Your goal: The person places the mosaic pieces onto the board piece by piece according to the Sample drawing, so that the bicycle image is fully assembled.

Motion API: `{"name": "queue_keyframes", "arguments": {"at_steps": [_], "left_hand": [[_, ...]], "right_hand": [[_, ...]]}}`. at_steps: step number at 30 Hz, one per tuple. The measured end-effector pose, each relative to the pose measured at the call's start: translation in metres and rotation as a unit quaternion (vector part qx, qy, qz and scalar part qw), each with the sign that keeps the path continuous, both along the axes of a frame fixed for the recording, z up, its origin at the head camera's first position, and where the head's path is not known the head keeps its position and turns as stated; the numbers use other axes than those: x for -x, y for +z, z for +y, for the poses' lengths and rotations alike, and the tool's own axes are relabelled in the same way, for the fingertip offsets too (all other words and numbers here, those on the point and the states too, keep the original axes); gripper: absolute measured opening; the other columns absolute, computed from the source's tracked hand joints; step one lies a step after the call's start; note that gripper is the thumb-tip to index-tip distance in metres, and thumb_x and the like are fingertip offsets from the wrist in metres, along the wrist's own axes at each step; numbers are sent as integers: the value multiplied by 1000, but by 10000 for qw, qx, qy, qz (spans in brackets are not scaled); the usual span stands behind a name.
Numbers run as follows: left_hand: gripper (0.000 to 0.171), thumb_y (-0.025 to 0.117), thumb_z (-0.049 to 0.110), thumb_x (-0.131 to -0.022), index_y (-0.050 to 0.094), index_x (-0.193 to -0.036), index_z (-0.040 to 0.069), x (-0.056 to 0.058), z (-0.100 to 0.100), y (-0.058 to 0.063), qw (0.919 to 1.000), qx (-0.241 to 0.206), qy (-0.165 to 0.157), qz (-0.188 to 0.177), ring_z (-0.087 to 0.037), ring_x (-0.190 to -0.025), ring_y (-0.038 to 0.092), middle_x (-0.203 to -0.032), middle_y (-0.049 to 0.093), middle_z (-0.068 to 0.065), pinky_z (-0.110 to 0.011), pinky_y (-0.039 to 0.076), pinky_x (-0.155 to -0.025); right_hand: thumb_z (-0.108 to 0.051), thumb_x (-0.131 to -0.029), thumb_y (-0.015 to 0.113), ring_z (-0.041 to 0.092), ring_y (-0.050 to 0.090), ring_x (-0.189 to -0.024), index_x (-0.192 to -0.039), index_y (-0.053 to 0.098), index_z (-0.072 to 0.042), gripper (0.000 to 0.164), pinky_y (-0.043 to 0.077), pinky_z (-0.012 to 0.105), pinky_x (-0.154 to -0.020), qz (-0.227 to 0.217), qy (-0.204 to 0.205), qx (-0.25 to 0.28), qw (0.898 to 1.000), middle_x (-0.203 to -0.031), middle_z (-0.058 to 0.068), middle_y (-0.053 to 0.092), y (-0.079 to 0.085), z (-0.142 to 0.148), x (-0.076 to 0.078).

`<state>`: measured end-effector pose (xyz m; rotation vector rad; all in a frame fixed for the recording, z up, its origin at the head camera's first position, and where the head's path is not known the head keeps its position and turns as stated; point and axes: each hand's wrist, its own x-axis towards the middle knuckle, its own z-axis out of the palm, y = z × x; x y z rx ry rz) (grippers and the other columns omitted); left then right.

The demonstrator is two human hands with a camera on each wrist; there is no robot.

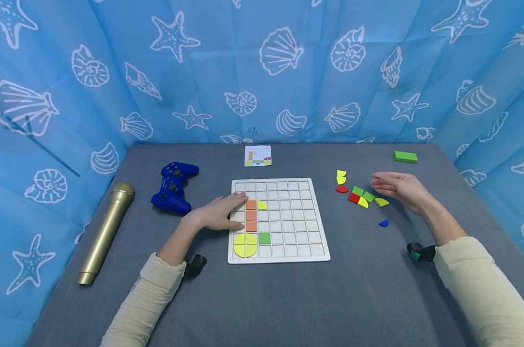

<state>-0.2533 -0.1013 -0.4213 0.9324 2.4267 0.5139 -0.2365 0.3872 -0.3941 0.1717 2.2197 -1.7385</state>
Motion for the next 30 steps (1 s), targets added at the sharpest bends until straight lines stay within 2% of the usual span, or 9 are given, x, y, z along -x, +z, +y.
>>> {"name": "queue_keyframes", "arguments": {"at_steps": [2, 5, 8, 12, 17, 21, 26, 30], "left_hand": [[81, 61, 39, -92, 19, -153, 7, 0, 0, 0, 10000, -2, 6, -5, -25, -144, 7, -157, 14, -12, -51, 9, -112], [81, 61, 39, -92, 19, -153, 7, 0, 0, -1, 10000, -6, -1, -8, -26, -144, 7, -157, 14, -12, -51, 9, -112], [81, 61, 40, -92, 19, -153, 7, 0, 0, -1, 10000, 3, -18, 0, -26, -144, 8, -157, 14, -13, -51, 9, -112], [81, 61, 41, -92, 19, -153, 7, 0, 1, 0, 10000, 23, -23, 5, -26, -144, 8, -157, 14, -13, -51, 9, -112], [81, 61, 40, -92, 18, -153, 7, 0, 0, 0, 10000, 30, -17, 4, -26, -144, 7, -158, 13, -12, -51, 10, -112], [81, 61, 40, -93, 18, -153, 7, 0, -1, 0, 10000, 3, -13, 11, -26, -144, 7, -157, 13, -12, -52, 9, -112], [81, 61, 40, -93, 18, -153, 7, 0, -1, 0, 10000, -7, -29, 30, -26, -144, 7, -157, 13, -12, -52, 9, -112], [81, 61, 40, -93, 18, -153, 7, 0, 0, 0, 10000, -6, -32, 20, -26, -144, 7, -157, 13, -12, -51, 9, -112]], "right_hand": [[-33, -101, 47, -2, 60, -97, -143, 31, 9, 62, 48, 20, -86, 53, 89, -488, 9988, -118, 3, 62, -4, 1, 2], [-28, -102, 47, -5, 57, -98, -144, 33, 7, 57, 47, 20, -87, 133, 296, -1034, 9941, -133, 19, 51, -11, 3, 3], [-23, -101, 49, -5, 56, -100, -144, 36, 5, 52, 47, 20, -87, 256, 549, -1496, 9869, -138, 27, 44, -16, 4, 3], [-18, -100, 51, 2, 56, -101, -142, 38, 4, 49, 48, 18, -83, 457, 806, -1892, 9776, -133, 27, 49, -20, 4, 2], [-4, -97, 54, 23, 53, -110, -141, 39, 6, 47, 49, 19, -81, 691, 1159, -1963, 9712, -130, 27, 49, -22, 3, 2], [4, -92, 57, 37, 49, -114, -139, 41, 8, 49, 49, 22, -83, 901, 1483, -2240, 9590, -131, 29, 47, -20, 0, 2], [2, -90, 62, 38, 48, -114, -137, 44, 8, 51, 47, 33, -89, 979, 1591, -2663, 9456, -131, 29, 47, -18, -6, 3], [-1, -90, 63, 36, 49, -109, -135, 46, 7, 48, 46, 34, -87, 1057, 1563, -2854, 9397, -125, 27, 50, -18, -7, 2]]}}
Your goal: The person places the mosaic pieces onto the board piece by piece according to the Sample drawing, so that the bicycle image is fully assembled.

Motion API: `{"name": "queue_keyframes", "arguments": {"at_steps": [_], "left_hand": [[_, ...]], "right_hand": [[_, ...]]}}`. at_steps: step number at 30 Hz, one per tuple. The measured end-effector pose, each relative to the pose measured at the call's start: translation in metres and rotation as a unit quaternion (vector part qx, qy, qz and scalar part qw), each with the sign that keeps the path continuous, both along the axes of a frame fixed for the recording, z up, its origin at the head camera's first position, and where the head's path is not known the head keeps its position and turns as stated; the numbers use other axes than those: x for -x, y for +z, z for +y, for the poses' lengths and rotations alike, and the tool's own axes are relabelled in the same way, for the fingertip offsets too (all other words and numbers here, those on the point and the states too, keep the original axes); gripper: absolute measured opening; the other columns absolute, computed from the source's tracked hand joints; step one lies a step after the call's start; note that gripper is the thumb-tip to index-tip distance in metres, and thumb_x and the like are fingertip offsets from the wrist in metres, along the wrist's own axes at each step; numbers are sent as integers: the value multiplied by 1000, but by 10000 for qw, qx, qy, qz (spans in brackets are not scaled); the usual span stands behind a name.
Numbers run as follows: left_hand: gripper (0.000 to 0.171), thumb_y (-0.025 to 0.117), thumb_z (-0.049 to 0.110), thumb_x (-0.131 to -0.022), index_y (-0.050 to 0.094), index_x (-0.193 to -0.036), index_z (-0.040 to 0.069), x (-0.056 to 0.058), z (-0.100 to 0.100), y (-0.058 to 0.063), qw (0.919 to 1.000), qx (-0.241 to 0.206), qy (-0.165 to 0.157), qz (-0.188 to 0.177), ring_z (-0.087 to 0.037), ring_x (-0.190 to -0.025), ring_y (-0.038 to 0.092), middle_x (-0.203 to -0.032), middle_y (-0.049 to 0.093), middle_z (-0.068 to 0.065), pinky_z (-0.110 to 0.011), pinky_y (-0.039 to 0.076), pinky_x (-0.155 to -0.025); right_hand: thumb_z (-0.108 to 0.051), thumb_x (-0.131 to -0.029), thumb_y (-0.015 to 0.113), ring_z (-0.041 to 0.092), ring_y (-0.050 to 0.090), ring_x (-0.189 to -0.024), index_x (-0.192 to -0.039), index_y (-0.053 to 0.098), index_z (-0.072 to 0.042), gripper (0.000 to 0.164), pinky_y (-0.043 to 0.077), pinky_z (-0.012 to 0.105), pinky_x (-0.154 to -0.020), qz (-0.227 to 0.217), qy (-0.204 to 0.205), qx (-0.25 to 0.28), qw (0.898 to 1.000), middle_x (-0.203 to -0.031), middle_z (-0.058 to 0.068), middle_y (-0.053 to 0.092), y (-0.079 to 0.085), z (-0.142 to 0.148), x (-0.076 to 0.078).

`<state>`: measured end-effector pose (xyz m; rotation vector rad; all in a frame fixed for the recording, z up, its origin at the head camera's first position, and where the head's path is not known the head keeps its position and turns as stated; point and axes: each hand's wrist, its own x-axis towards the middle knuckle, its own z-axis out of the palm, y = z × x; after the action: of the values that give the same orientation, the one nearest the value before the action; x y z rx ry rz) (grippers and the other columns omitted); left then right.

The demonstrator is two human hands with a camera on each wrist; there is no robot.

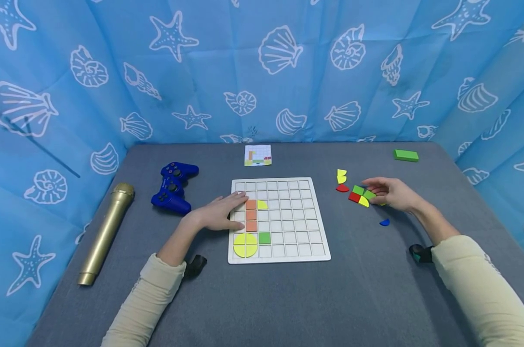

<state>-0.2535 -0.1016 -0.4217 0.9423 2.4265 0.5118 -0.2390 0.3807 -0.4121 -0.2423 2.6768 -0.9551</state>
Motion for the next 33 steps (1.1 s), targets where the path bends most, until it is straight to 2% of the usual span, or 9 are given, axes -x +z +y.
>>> {"name": "queue_keyframes", "arguments": {"at_steps": [8, 13, 20, 25, 30, 33], "left_hand": [[81, 61, 40, -93, 18, -153, 8, 0, 1, 0, 10000, 37, 28, -22, -26, -144, 7, -158, 13, -13, -51, 9, -112], [81, 61, 40, -92, 18, -153, 7, 0, 1, 0, 10000, 27, 39, -23, -25, -144, 7, -158, 13, -13, -50, 9, -112], [81, 61, 39, -93, 18, -153, 7, -1, 1, 1, 10000, 11, 34, -47, -26, -144, 7, -157, 13, -13, -51, 9, -112], [81, 61, 40, -92, 18, -153, 7, -1, 0, 1, 10000, 20, 33, -62, -25, -144, 7, -158, 13, -12, -50, 9, -112], [81, 61, 39, -92, 18, -153, 7, -1, 0, 2, 10000, -13, 53, -58, -25, -144, 6, -158, 13, -12, -50, 9, -113], [81, 61, 39, -92, 18, -153, 7, -2, 0, 3, 10000, -37, 75, -51, -25, -144, 7, -157, 13, -13, -50, 9, -112]], "right_hand": [[-5, -90, 66, 31, 50, -97, -132, 50, 5, 47, 47, 31, -75, 95, -84, -168, 9998, -112, 21, 54, -1, 1, 1], [-8, -91, 64, 28, 47, -84, -127, 54, 4, 39, 42, 31, -65, 96, -467, -312, 9984, -100, 17, 54, -2, 3, 1], [-17, -95, 60, 28, 56, -80, -121, 59, 4, 33, 46, 33, -60, 488, -1167, -446, 9910, -104, 23, 60, -4, 3, -3], [-24, -96, 59, 23, 63, -84, -124, 57, 4, 40, 53, 30, -65, 223, -1411, -22, 9897, -108, 23, 63, 2, -2, -3], [-26, -97, 59, 18, 66, -89, -129, 52, 6, 46, 55, 31, -74, -318, -1364, 729, 9874, -114, 22, 64, 12, -15, -5], [-26, -96, 59, 17, 66, -87, -129, 52, 6, 46, 54, 32, -76, -515, -1354, 1021, 9842, -110, 19, 66, 15, -26, -8]]}}
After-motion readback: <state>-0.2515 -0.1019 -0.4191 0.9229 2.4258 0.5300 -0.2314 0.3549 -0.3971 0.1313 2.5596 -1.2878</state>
